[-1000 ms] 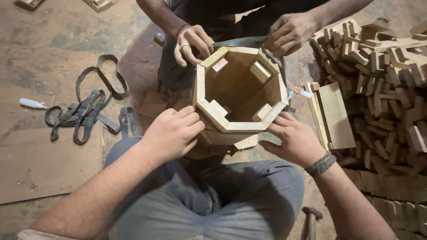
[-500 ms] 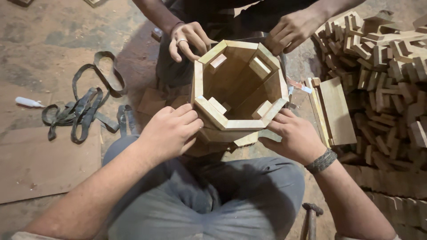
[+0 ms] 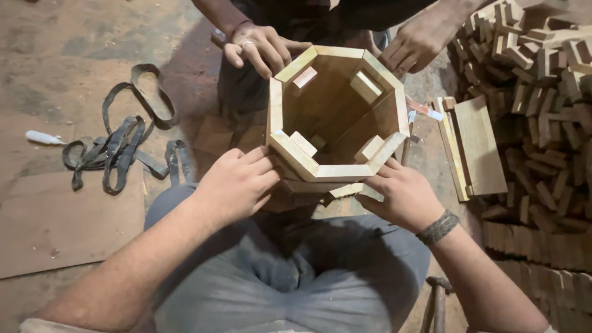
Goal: The person assembles a hexagonal wooden structure by applying glue to small wooden pieces and attaching them to the frame. They use a brush to spread glue, a hammer to tap pieces into place, and a strap to secure the assembly. The person works on the floor surrounded by stacks of wooden components.
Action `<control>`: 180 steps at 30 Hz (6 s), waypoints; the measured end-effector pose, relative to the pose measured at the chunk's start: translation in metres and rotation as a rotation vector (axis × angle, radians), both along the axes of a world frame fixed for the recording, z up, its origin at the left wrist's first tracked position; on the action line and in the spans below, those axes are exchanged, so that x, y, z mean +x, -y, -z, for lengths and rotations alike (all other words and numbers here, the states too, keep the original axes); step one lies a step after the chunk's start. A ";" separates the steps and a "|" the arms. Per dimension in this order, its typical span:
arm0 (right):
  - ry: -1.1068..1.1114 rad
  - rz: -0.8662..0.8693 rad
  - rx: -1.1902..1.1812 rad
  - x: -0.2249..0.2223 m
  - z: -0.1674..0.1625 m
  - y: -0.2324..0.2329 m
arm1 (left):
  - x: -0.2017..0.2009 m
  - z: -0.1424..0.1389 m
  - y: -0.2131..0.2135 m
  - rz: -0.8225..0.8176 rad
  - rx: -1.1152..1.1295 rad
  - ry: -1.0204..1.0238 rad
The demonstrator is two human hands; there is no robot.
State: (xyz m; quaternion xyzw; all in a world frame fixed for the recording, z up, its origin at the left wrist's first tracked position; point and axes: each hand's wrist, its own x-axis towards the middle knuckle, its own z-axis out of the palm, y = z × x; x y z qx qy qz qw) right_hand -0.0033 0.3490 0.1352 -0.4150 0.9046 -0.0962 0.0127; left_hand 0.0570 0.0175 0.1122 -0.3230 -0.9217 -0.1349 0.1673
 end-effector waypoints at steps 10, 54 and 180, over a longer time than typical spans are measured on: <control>0.090 0.057 0.173 0.002 0.045 -0.002 | -0.008 0.058 0.006 0.040 -0.023 0.220; 0.049 0.023 -0.076 -0.006 0.124 -0.007 | 0.053 0.012 -0.022 -0.076 0.375 -0.218; -0.524 -0.023 -0.019 -0.015 -0.133 0.010 | -0.081 -0.109 -0.024 -0.013 -0.188 -0.605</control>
